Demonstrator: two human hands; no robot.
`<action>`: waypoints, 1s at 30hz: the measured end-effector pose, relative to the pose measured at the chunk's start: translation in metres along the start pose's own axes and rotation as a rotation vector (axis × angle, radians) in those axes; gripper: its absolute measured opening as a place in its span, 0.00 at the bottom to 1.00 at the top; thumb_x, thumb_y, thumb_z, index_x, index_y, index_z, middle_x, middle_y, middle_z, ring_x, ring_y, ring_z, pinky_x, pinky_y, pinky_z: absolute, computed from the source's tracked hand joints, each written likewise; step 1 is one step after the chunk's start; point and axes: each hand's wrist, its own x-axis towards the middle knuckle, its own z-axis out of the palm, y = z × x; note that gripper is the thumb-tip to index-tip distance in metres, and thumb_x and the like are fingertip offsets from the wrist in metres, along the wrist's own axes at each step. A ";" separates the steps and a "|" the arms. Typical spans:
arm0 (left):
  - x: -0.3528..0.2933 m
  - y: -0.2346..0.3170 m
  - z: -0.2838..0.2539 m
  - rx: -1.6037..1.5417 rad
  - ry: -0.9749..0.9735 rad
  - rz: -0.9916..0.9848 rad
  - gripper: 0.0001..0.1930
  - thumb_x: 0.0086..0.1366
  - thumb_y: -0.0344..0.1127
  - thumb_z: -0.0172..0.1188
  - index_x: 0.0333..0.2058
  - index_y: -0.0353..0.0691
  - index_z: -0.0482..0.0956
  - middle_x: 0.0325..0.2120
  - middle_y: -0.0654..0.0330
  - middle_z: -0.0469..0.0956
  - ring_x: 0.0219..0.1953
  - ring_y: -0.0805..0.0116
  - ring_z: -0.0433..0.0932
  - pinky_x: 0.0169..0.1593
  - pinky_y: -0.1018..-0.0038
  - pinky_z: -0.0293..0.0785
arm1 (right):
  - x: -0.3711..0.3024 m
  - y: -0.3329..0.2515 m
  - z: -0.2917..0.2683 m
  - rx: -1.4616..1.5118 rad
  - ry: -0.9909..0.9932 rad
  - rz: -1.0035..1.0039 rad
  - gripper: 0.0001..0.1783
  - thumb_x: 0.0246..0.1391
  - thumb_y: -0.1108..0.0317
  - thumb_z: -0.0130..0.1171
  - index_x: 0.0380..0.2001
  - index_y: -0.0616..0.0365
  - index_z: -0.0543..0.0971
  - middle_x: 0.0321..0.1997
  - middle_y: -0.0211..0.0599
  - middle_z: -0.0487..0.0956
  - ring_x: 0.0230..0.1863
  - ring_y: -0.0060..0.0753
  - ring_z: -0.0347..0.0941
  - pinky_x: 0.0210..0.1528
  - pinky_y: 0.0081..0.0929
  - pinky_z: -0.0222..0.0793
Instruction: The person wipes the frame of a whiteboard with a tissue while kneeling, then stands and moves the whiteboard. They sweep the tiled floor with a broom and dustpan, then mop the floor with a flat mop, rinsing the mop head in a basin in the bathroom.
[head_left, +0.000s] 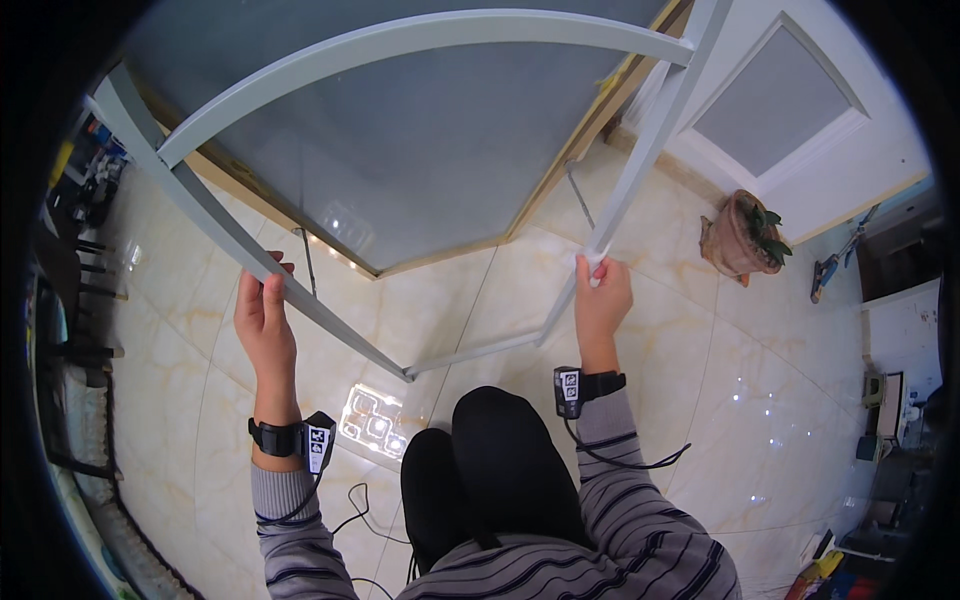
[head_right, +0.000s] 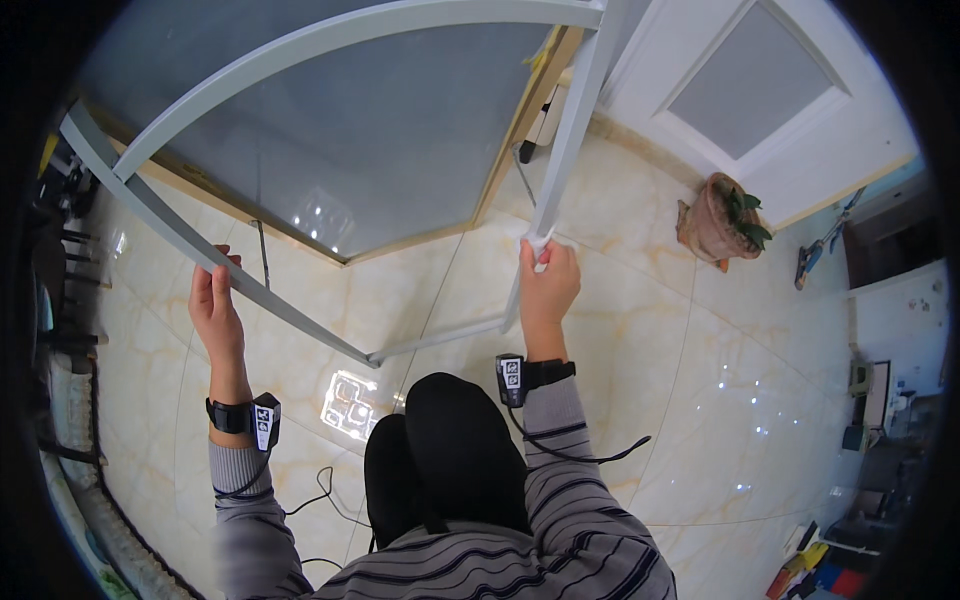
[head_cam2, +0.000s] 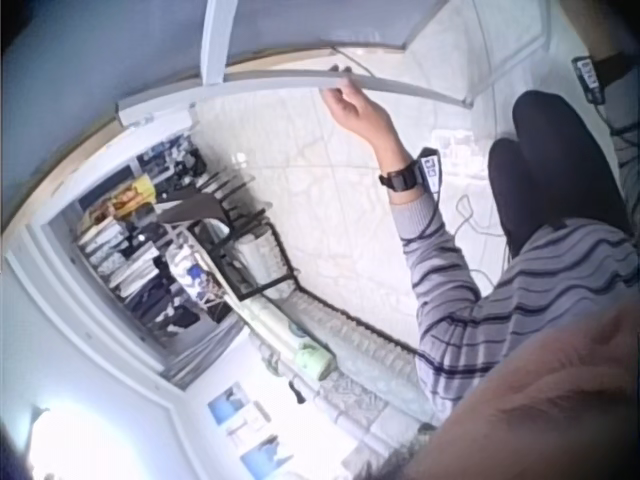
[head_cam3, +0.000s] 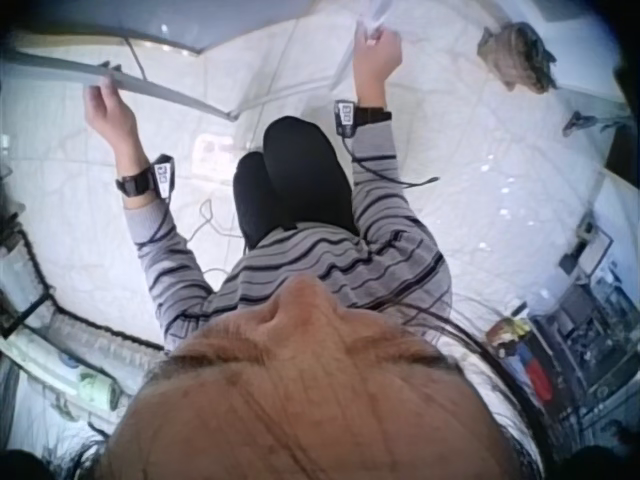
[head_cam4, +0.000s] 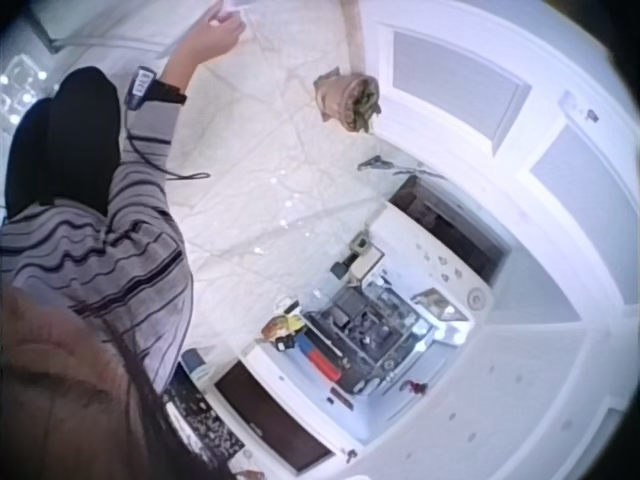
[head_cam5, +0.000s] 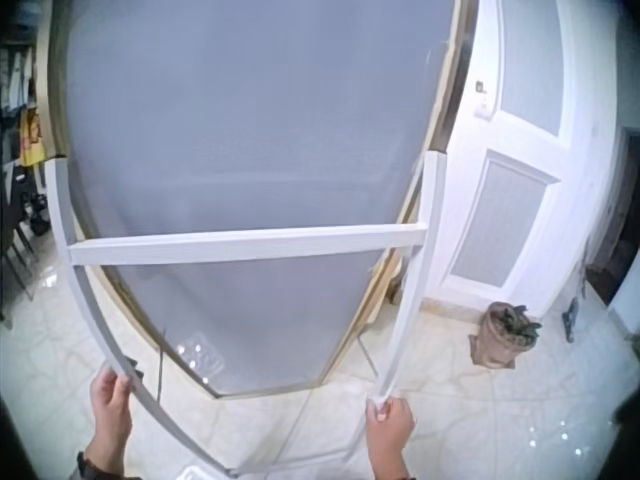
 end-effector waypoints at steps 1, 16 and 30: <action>-0.001 0.000 0.001 0.010 0.019 0.004 0.15 0.65 0.39 0.51 0.44 0.34 0.72 0.40 0.60 0.73 0.40 0.70 0.73 0.45 0.75 0.68 | -0.005 0.002 0.000 -0.021 -0.045 0.062 0.12 0.39 0.64 0.65 0.22 0.57 0.72 0.20 0.31 0.68 0.22 0.36 0.65 0.25 0.32 0.62; -0.002 -0.003 -0.001 0.068 0.027 -0.004 0.14 0.65 0.40 0.50 0.42 0.34 0.73 0.41 0.59 0.74 0.40 0.69 0.73 0.45 0.74 0.68 | -0.040 0.052 0.030 0.033 -0.125 0.110 0.17 0.37 0.64 0.68 0.17 0.59 0.69 0.18 0.33 0.66 0.19 0.36 0.63 0.23 0.30 0.60; -0.004 -0.008 -0.002 0.071 0.071 0.058 0.15 0.65 0.40 0.50 0.42 0.35 0.73 0.38 0.59 0.74 0.38 0.69 0.74 0.45 0.74 0.67 | -0.172 0.207 0.094 -0.007 -0.555 0.153 0.11 0.41 0.67 0.63 0.18 0.63 0.73 0.22 0.44 0.72 0.25 0.48 0.69 0.28 0.40 0.64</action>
